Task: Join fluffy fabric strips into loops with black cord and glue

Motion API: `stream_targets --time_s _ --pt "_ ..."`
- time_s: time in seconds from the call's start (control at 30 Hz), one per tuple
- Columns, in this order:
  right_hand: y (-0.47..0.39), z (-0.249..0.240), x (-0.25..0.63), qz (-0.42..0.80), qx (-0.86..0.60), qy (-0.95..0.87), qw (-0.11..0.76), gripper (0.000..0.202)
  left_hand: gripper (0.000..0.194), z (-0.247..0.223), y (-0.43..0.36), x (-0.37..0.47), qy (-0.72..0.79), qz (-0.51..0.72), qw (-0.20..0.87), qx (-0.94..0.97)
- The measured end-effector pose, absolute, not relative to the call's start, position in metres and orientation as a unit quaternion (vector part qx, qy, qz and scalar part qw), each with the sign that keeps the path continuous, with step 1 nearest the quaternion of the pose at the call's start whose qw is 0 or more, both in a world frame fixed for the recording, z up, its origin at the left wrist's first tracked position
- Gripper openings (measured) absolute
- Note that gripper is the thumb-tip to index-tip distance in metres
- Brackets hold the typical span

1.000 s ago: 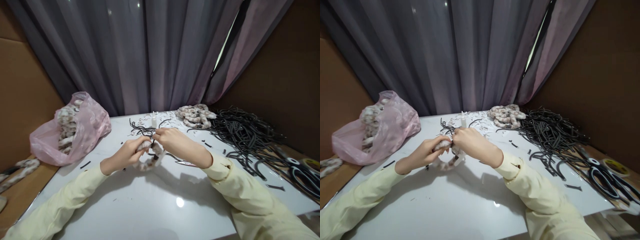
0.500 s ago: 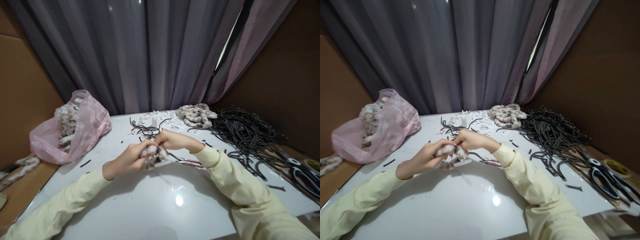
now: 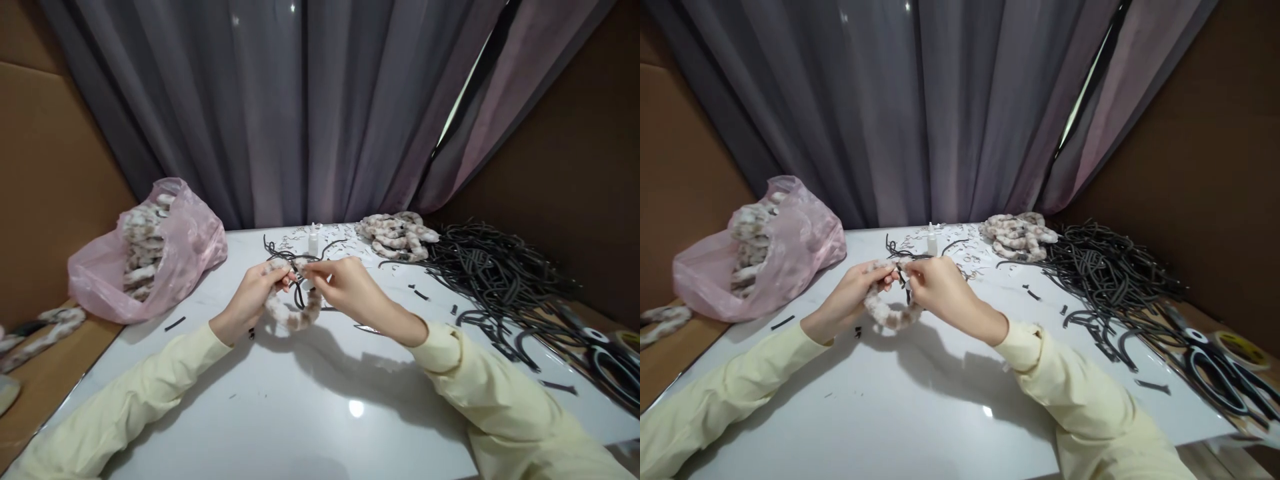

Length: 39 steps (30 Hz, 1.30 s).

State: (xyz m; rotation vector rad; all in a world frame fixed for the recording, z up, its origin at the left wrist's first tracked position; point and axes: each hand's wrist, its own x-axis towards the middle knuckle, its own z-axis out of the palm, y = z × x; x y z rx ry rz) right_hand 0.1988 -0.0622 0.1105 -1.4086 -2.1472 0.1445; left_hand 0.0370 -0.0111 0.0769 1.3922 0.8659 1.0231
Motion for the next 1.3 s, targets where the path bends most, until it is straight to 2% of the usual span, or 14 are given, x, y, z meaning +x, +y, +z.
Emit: stream_targets --time_s 0.07,0.13,0.27,0.4,0.53,0.67,0.83,0.97,1.13,1.2,1.3 --pt "-0.055 0.1 0.196 -0.074 -0.508 -0.802 0.306 0.022 0.02 0.077 -0.012 0.038 0.369 0.429 0.58 0.587" --pt "-0.048 0.09 0.196 -0.139 -0.473 -0.821 0.288 0.021 0.02 0.077 -0.015 0.038 0.367 0.42 0.56 0.612" --pt "-0.04 0.079 0.197 -0.137 -0.44 -0.868 0.183 0.015 0.019 0.08 -0.023 0.036 0.364 0.376 0.535 0.663" --pt "-0.044 0.08 0.198 -0.182 -0.424 -0.878 0.125 0.016 0.018 0.087 -0.025 0.032 0.371 0.327 0.513 0.702" --pt "-0.05 0.085 0.198 -0.182 -0.401 -0.892 0.103 0.015 0.014 0.095 -0.026 0.027 0.401 0.257 0.389 0.788" --pt "-0.052 0.088 0.199 -0.189 -0.382 -0.901 0.086 0.012 0.021 0.101 -0.027 0.022 0.38 0.186 0.299 0.855" --pt "-0.048 0.087 0.2 -0.181 -0.382 -0.903 0.075 0.012 0.026 0.098 -0.023 0.021 0.33 0.206 0.256 0.885" --pt "-0.044 0.086 0.199 -0.159 -0.474 -0.858 0.12 0.01 0.027 0.086 -0.014 0.024 0.373 0.256 0.294 0.842" --pt "-0.053 0.085 0.191 -0.173 -0.514 -0.802 0.25 0.014 0.03 0.077 -0.002 0.025 0.415 0.34 0.376 0.756" --pt "-0.056 0.082 0.187 -0.1 -0.511 -0.803 0.288 0.024 0.03 0.077 0.002 0.024 0.423 0.356 0.411 0.725" --pt "-0.054 0.076 0.182 0.127 -0.505 -0.79 0.323 0.021 0.027 0.077 0.004 0.025 0.41 0.369 0.427 0.716"
